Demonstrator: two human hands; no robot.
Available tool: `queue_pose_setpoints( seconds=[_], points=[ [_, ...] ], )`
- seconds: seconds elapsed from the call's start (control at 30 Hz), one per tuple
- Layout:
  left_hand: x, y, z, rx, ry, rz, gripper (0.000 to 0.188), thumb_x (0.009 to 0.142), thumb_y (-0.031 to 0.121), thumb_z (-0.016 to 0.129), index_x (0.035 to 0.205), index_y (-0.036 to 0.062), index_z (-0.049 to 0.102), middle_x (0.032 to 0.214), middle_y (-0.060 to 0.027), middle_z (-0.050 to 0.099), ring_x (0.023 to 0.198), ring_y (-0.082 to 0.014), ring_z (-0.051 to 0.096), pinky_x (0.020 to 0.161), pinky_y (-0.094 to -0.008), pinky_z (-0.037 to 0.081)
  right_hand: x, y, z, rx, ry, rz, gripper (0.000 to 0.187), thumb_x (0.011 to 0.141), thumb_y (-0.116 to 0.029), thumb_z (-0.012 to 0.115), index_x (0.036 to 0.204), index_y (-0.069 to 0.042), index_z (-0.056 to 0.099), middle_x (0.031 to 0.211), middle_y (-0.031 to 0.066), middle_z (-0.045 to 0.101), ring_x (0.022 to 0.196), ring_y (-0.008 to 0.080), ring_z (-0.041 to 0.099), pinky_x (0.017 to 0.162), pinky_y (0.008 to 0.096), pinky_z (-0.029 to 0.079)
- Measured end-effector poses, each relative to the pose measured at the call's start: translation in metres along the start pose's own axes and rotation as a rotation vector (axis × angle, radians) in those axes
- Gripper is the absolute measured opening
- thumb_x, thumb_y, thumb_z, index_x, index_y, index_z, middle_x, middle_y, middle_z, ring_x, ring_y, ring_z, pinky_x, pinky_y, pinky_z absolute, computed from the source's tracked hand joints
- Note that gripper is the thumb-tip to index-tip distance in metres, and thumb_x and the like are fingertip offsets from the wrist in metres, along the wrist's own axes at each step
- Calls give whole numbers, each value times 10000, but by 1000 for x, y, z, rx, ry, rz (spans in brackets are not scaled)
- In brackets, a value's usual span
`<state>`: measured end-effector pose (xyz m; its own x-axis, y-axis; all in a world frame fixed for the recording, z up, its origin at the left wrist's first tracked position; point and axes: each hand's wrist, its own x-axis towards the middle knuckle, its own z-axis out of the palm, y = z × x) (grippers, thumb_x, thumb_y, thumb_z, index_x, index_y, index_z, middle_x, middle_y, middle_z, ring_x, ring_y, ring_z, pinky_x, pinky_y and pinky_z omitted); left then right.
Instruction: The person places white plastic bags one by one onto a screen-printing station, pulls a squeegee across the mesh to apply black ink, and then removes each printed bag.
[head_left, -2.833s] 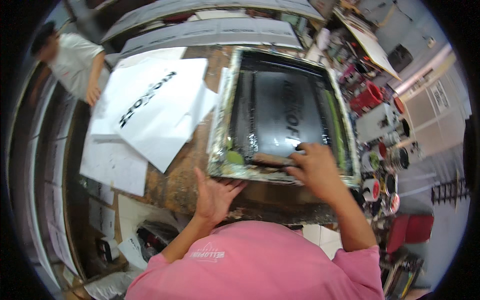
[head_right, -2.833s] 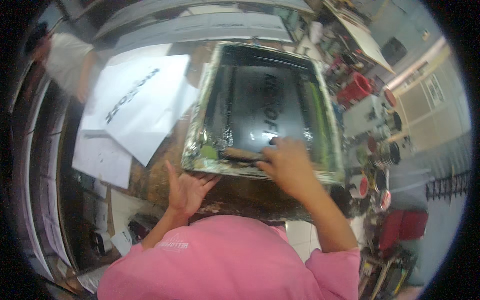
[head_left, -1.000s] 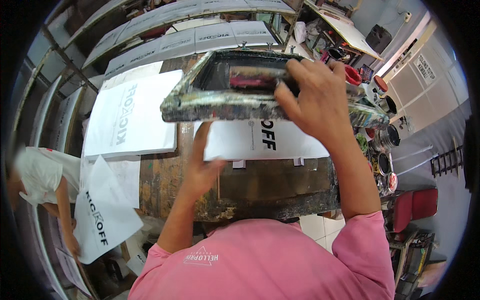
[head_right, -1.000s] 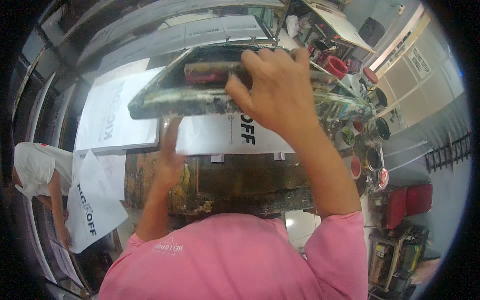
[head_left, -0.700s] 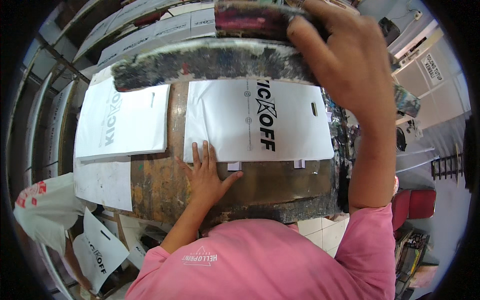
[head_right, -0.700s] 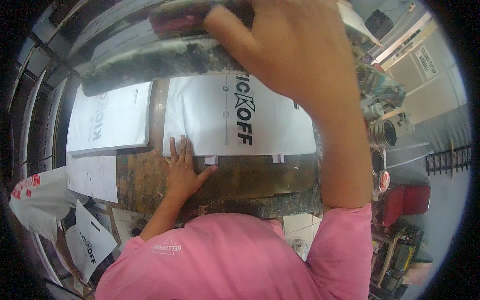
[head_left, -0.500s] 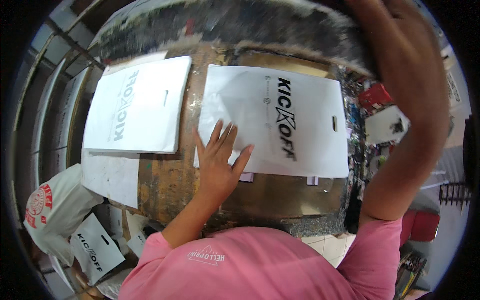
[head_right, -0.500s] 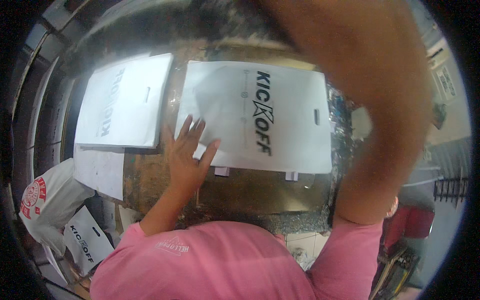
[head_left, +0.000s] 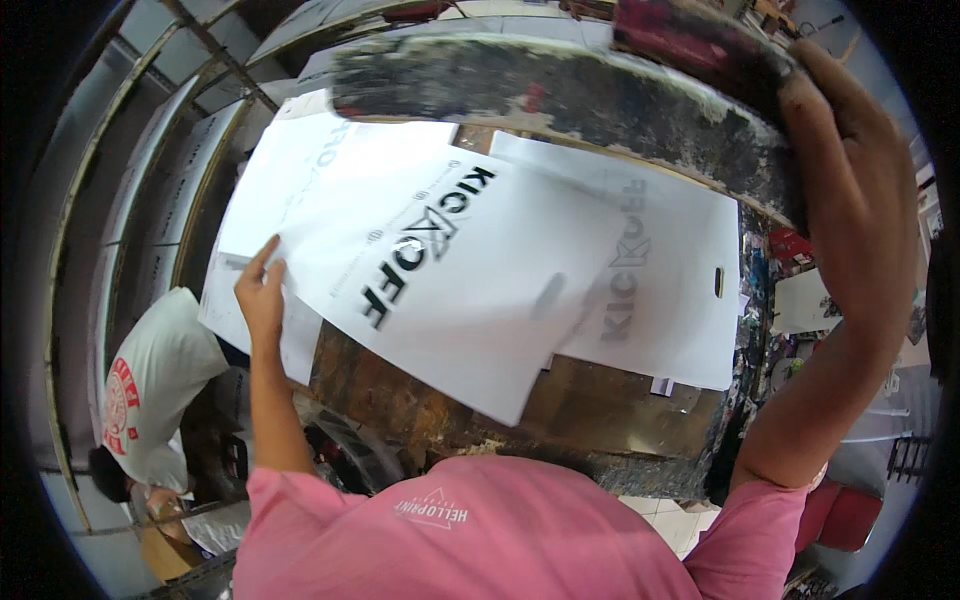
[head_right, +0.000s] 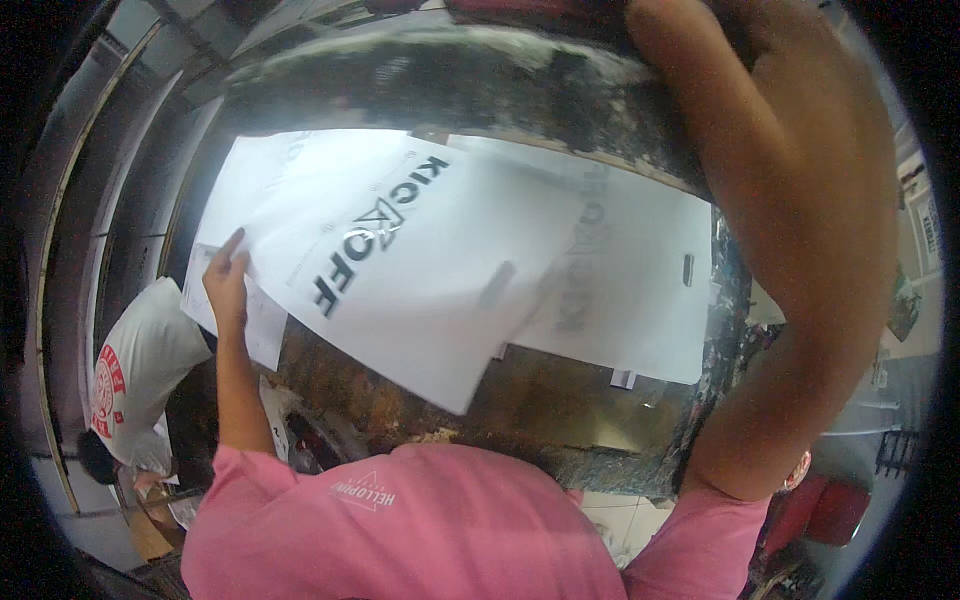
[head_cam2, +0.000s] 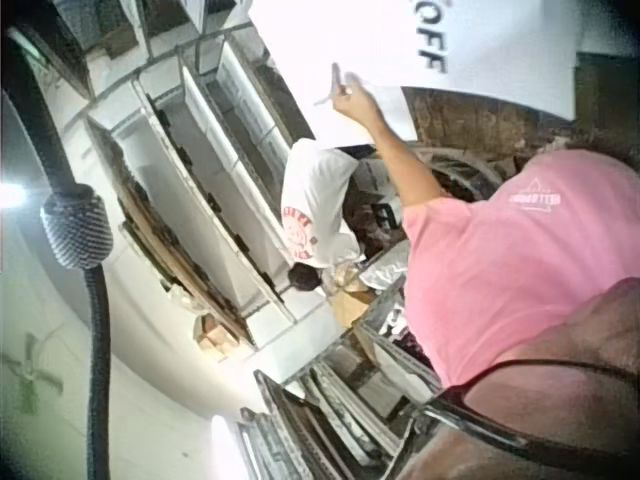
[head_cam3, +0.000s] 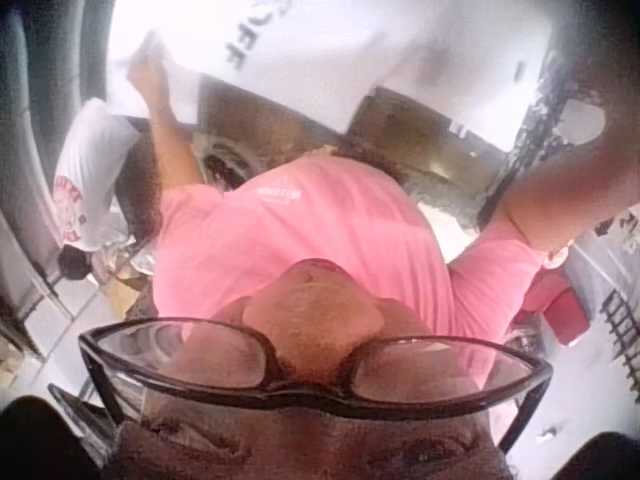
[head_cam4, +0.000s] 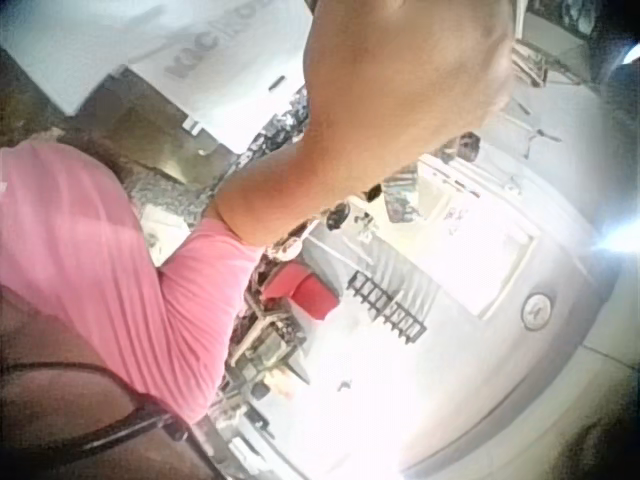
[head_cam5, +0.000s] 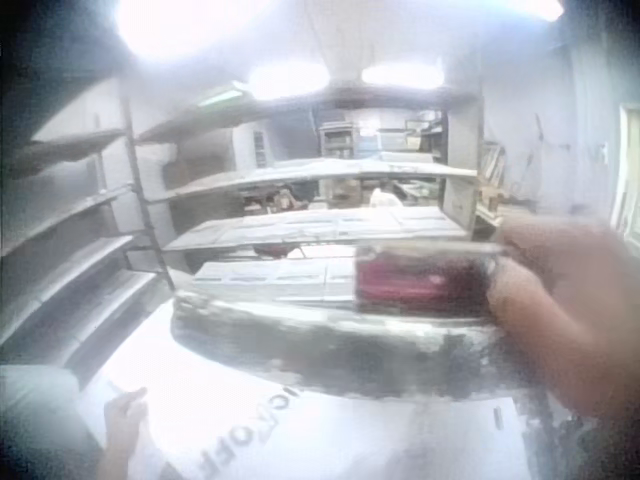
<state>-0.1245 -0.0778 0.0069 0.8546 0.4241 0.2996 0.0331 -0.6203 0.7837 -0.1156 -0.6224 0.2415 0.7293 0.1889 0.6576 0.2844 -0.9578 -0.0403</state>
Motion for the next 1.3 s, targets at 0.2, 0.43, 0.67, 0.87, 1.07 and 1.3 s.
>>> queue_pose_setpoints(
  seconds=[0.2,0.43,0.67,0.87,1.07,1.3],
  points=[
    [118,-128,-91,375,-73,251,456,893,167,618,1346,126,653,1309,-175,662,1205,-330,619,1060,-383,443,-6,-43,1,-33,62,-75,416,936,-366,528,975,33,640,863,271,631,836,437,633,774,496,456],
    [43,69,28,-28,-312,359,701,933,441,664,1484,78,430,1396,-279,512,1259,-337,542,1031,-463,453,-39,-45,1,-172,108,-7,554,917,-397,547,1356,-59,554,878,262,683,855,448,663,844,508,494],
    [-213,147,73,-1427,-848,-743,1000,901,819,364,1534,49,296,1447,-199,491,1314,-321,507,1116,-485,399,-178,-72,36,116,-696,-104,377,872,-348,693,1105,-52,678,1047,181,621,1001,356,602,909,493,463],
    [-241,79,113,-1229,-838,-944,1023,903,845,292,1500,16,338,1410,-207,514,1268,-321,539,1111,-491,407,-262,-82,110,215,-678,67,447,769,-302,791,1142,-93,659,997,103,624,922,312,610,750,430,522],
    [-243,71,114,-1120,-811,-975,1038,906,840,274,1516,1,287,1430,-201,509,1291,-329,538,1126,-505,386,-196,-22,192,189,-549,-5,392,761,-259,797,1075,-97,627,960,94,587,908,315,598,723,445,526],
    [-239,83,103,-1095,-829,-944,1129,864,878,236,1522,-39,252,1472,-216,481,1328,-354,516,1148,-535,360,-85,73,316,73,-358,-89,340,890,-424,677,1036,-119,643,960,100,630,924,330,647,731,475,537]
  ],
)
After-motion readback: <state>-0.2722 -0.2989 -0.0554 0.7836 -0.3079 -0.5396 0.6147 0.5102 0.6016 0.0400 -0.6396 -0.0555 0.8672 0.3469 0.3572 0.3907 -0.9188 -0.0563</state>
